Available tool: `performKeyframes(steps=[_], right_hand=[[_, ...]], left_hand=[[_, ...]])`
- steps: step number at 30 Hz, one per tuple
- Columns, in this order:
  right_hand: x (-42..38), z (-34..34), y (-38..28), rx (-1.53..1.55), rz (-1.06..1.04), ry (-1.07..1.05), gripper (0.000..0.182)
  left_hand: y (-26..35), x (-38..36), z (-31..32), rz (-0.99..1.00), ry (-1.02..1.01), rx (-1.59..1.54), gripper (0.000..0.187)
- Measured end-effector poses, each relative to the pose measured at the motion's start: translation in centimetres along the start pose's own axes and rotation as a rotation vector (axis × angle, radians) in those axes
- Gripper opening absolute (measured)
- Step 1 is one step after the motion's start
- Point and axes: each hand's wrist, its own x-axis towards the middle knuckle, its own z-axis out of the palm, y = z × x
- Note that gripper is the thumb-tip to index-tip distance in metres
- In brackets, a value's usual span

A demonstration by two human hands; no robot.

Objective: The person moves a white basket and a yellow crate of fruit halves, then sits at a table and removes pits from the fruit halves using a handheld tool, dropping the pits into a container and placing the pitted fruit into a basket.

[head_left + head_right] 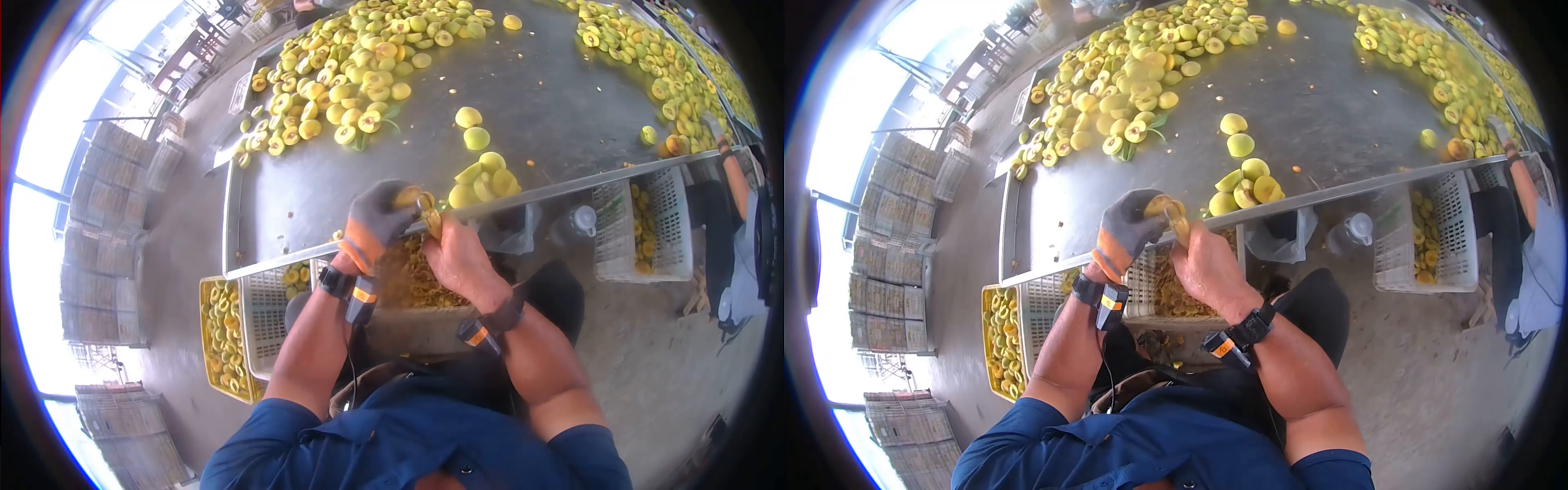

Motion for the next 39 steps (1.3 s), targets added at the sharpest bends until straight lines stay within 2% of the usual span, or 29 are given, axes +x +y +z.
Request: performKeyframes(steps=[3,9,12,15,18,21,24,30,33,36,39], right_hand=[[-0.7,1.0,0.4,-0.002,-0.083,-0.055,0.029],[-0.5,-0.3,-0.9,-0.121,-0.015,-0.072,0.032],[-0.5,-0.1,-0.7,-0.086,0.036,-0.081,0.027],[-0.3,0.3,-0.3,-0.024,0.029,-0.107,0.026],[0.5,1.0,1.2,0.231,-0.152,-0.267,0.026],[-0.6,1.1,0.0,0.074,-0.060,-0.133,0.025],[-0.6,1.0,-0.6,0.006,-0.044,-0.089,0.024],[-0.5,1.0,-0.7,-0.004,-0.038,-0.096,0.025],[-0.2,3.1,2.0,0.117,-0.171,-0.085,0.021],[-0.1,3.1,1.4,0.403,-0.237,-0.186,0.014],[-0.1,0.5,-0.9,0.821,0.349,-0.615,0.011]], left_hand=[[0.0,-0.6,-0.5,-0.019,0.025,0.011,0.040],[1.2,-0.8,-0.8,0.029,0.028,0.191,0.034],[0.5,-0.9,-0.8,0.101,0.041,0.272,0.036],[-0.2,-0.8,-1.1,0.092,0.030,0.276,0.036],[-0.4,-0.9,-2.1,0.076,0.015,0.295,0.036],[0.2,-1.3,-1.9,0.081,0.050,0.283,0.036],[0.0,-1.4,-2.0,0.075,0.071,0.251,0.035],[0.2,-1.7,-2.1,0.112,0.087,0.317,0.035],[-0.1,-2.0,-2.0,0.083,0.081,0.269,0.034],[0.0,-2.1,-2.2,0.051,0.067,0.221,0.034],[0.2,-2.3,-2.6,0.014,0.061,0.154,0.034]])
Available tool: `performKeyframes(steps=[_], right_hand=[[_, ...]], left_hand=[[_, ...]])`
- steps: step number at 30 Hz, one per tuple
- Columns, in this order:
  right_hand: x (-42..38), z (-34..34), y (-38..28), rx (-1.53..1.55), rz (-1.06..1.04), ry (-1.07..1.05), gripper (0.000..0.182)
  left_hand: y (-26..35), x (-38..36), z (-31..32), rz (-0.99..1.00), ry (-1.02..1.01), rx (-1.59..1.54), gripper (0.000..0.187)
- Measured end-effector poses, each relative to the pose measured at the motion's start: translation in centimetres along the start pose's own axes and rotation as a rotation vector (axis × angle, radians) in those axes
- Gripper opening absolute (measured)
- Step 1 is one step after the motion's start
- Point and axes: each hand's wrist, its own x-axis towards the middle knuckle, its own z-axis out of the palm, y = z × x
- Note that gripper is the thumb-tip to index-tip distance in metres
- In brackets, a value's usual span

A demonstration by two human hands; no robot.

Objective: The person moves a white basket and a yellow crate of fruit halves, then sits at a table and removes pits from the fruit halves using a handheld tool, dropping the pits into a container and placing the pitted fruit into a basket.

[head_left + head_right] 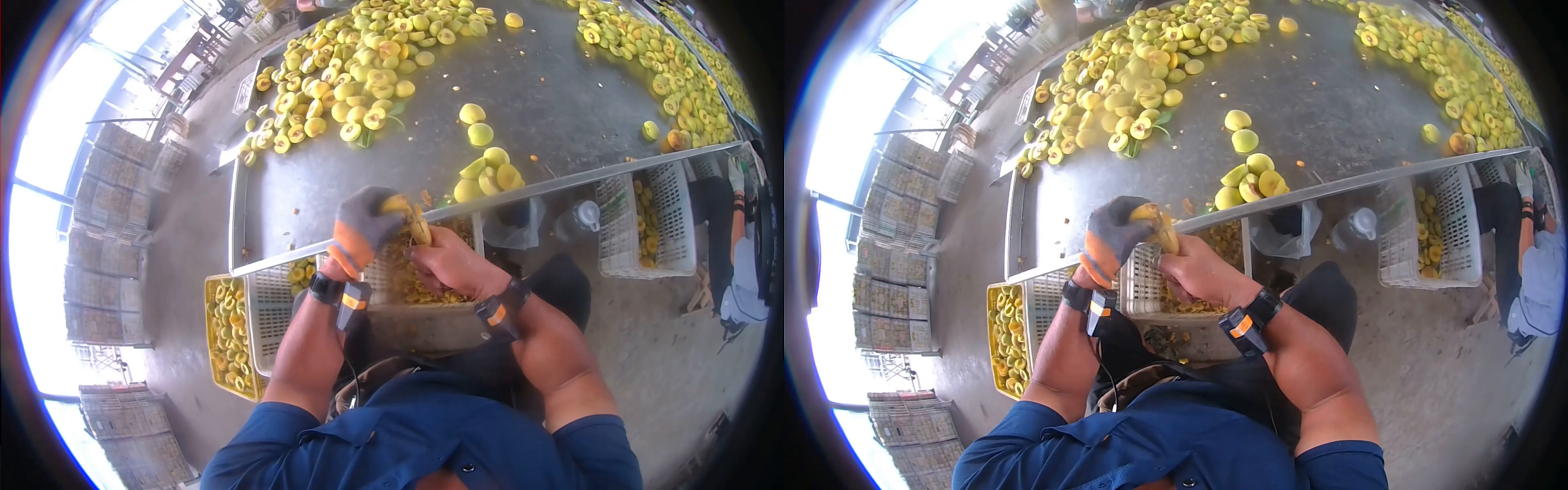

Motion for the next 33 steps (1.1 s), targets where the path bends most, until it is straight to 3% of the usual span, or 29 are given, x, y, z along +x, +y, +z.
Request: performKeyframes(steps=[3,6,9,12,15,18,20,24,27,30,33], right_hand=[[-0.8,1.3,-0.7,0.148,0.019,0.049,0.014],[-0.7,1.3,-0.5,0.184,0.031,0.032,0.013],[-0.5,1.5,0.6,0.207,0.069,-0.024,0.009],[0.0,0.7,1.4,-0.092,0.002,0.011,0.011],[0.7,1.2,3.0,-0.582,-0.409,0.178,0.023],[0.4,1.5,3.4,-0.609,-0.310,0.248,0.031],[0.6,1.1,3.3,-0.580,-0.275,0.183,0.031],[0.1,1.2,2.0,-0.591,-0.241,0.100,0.033],[0.8,1.2,3.0,-0.667,-0.460,0.098,0.026],[-0.9,1.3,-0.4,-0.306,0.089,-0.050,0.018],[-0.6,1.1,0.7,-0.274,-0.023,-0.029,0.019]], left_hand=[[1.3,-0.4,-0.8,0.009,-0.075,-0.177,0.029],[-1.5,-0.9,1.4,0.405,0.147,0.262,0.027],[-0.7,-2.0,2.4,0.275,0.159,0.220,0.026],[-2.7,-1.1,3.4,0.123,0.191,-0.138,0.022],[-1.8,-1.1,4.0,0.060,0.261,-0.178,0.019],[-4.1,-0.6,5.0,0.099,0.346,-0.183,0.021],[-4.3,-0.4,5.3,0.104,0.366,-0.269,0.022],[0.2,-1.7,4.3,-0.158,0.309,-0.281,0.022],[-0.1,-2.0,5.0,-0.064,0.378,-0.153,0.024],[-0.1,-2.4,4.6,0.023,0.354,0.072,0.023],[-1.4,-1.5,3.5,0.484,0.310,0.494,0.023]])
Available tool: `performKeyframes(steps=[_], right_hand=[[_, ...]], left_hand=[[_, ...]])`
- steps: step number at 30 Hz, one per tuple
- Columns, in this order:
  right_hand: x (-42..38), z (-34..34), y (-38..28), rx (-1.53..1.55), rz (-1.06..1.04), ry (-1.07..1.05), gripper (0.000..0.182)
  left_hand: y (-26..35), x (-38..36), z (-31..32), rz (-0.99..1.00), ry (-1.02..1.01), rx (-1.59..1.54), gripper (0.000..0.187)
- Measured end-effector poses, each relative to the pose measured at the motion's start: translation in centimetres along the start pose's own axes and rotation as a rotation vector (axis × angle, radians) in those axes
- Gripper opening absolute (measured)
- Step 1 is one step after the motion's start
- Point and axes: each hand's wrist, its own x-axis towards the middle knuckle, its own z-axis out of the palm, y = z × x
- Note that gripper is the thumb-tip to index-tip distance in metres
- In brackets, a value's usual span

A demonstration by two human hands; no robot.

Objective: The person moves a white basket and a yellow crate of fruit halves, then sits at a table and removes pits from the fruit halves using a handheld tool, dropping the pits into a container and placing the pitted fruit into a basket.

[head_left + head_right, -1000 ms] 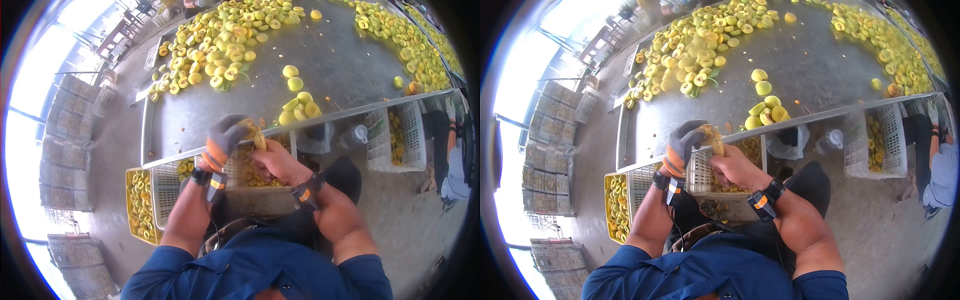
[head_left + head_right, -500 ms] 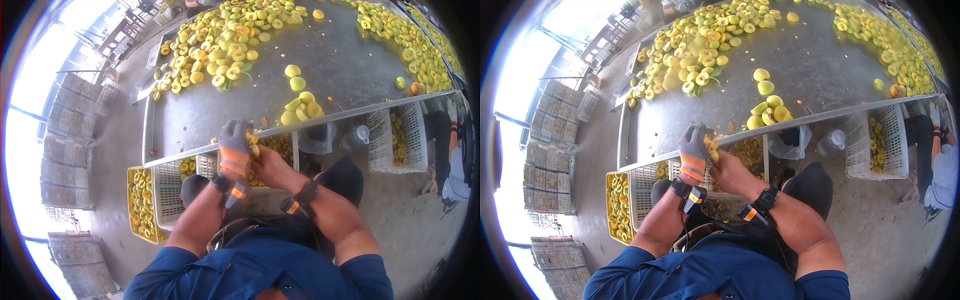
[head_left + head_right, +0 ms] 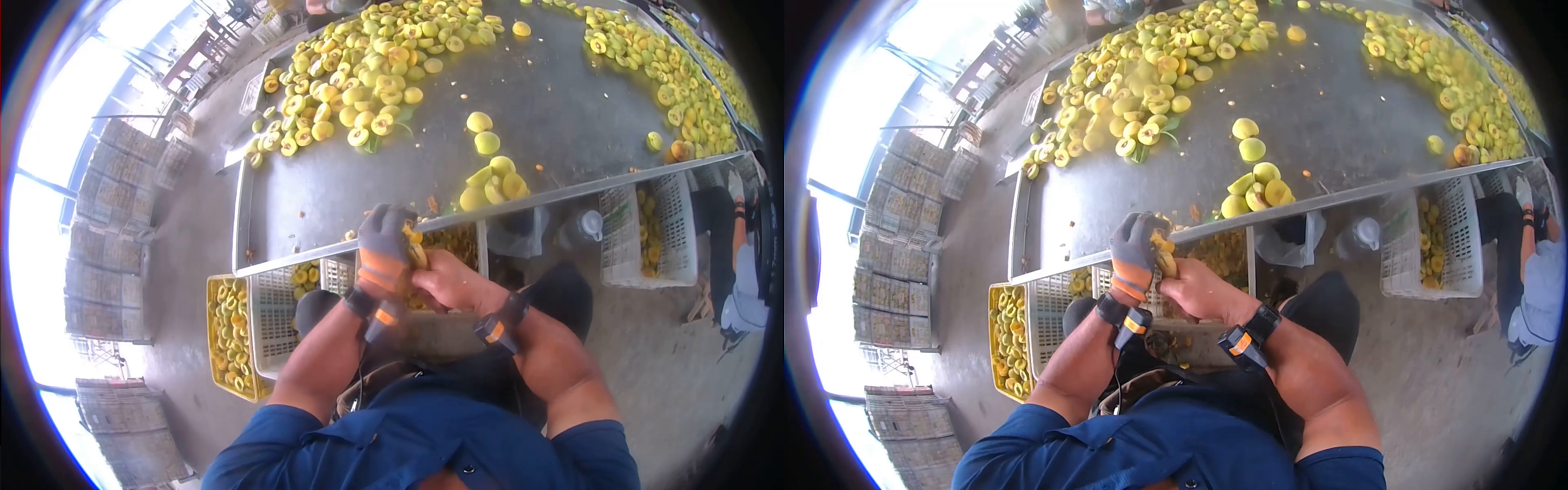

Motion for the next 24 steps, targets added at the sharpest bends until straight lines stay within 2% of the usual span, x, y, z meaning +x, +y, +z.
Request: performKeyframes(steps=[3,6,7,10,13,16,19,22,23,24], right_hand=[[0.2,-0.3,1.4,0.297,0.114,-0.088,0.018],[-0.3,0.4,1.3,0.199,0.149,-0.120,0.015],[-0.5,0.7,0.8,0.149,0.128,-0.094,0.014],[-0.6,0.7,0.0,0.324,0.143,-0.136,0.015],[-1.0,0.6,-0.7,0.411,0.171,-0.189,0.014],[-1.4,1.3,-0.7,0.452,0.209,-0.232,0.014],[-1.4,2.0,0.6,0.369,0.218,-0.320,0.010],[-1.5,2.1,0.2,0.373,0.248,-0.337,0.011],[-1.4,2.2,0.6,0.337,0.244,-0.351,0.011],[-1.2,2.1,1.2,0.302,0.238,-0.364,0.012]], left_hand=[[-0.8,0.3,-0.6,0.181,-0.010,-0.001,0.015],[0.9,-1.3,-0.5,-0.314,-0.067,-0.428,0.017],[0.9,-1.4,-0.3,-0.356,-0.042,-0.468,0.023],[-0.8,-1.0,-0.2,-0.019,0.033,-0.180,0.018],[-0.6,-0.2,-1.6,0.114,-0.027,-0.092,0.017],[-0.6,-0.2,-2.5,0.212,-0.068,-0.162,0.019],[-0.1,-1.3,-3.0,-0.200,-0.300,-0.594,0.018],[-1.0,-1.7,-3.1,0.148,-0.115,-0.298,0.014],[-1.9,-1.8,-3.9,0.185,-0.079,-0.228,0.018],[-2.7,-2.1,-4.7,0.078,-0.035,-0.183,0.018]])
